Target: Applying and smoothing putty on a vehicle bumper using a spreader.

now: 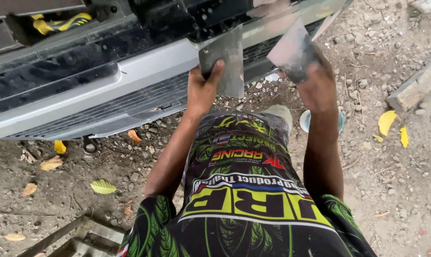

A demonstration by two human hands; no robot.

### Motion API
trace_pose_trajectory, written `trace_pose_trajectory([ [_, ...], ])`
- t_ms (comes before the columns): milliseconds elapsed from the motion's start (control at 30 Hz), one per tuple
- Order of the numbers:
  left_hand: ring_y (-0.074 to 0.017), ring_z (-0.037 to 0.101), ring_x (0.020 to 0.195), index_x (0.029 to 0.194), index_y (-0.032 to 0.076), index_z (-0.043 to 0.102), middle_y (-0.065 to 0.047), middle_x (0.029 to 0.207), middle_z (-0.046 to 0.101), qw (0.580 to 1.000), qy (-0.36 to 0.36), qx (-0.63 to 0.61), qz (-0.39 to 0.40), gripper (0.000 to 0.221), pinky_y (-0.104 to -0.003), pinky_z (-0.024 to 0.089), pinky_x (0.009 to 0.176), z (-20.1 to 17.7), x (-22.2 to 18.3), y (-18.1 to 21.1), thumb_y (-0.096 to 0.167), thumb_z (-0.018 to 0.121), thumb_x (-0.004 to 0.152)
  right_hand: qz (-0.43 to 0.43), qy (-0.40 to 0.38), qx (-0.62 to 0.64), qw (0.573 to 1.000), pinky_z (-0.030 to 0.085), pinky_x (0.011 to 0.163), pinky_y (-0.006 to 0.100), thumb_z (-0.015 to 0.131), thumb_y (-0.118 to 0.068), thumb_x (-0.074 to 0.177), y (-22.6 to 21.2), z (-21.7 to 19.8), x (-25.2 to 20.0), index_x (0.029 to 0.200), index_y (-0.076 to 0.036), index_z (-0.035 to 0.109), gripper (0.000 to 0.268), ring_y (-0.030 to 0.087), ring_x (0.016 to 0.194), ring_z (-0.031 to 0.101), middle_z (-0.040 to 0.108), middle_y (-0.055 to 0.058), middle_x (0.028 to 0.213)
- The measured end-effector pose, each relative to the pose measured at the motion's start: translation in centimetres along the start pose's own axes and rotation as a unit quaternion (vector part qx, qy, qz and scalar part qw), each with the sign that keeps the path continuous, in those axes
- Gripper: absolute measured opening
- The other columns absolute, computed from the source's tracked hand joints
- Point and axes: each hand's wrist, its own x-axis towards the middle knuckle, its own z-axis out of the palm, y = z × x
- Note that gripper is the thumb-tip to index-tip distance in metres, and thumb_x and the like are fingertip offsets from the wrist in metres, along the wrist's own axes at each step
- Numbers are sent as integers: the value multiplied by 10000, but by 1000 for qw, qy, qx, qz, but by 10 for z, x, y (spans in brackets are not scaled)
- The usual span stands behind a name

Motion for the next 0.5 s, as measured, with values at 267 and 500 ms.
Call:
trace_pose_trajectory([
  [267, -62, 348, 590, 835, 37, 614, 73, 651, 449, 1000, 6, 8, -8, 334, -292, 280, 513, -15, -2, -7, 287, 646, 1054, -272, 93, -626, 725, 662, 754, 355, 676, -57, 1069, 49, -61, 54, 1220, 5, 728, 171, 225, 913, 794, 787, 123, 1091],
  [500, -70, 361, 502, 749, 45, 607, 65, 584, 454, 997, -2, 52, -51, 423, -315, 270, 452, -30, -6, -30, 330, 628, 1062, -326, 115, -765, 543, 537, 960, 431, 720, 19, 980, 94, -89, 110, 1272, -115, 786, 328, 225, 1123, 685, 777, 51, 1266],
])
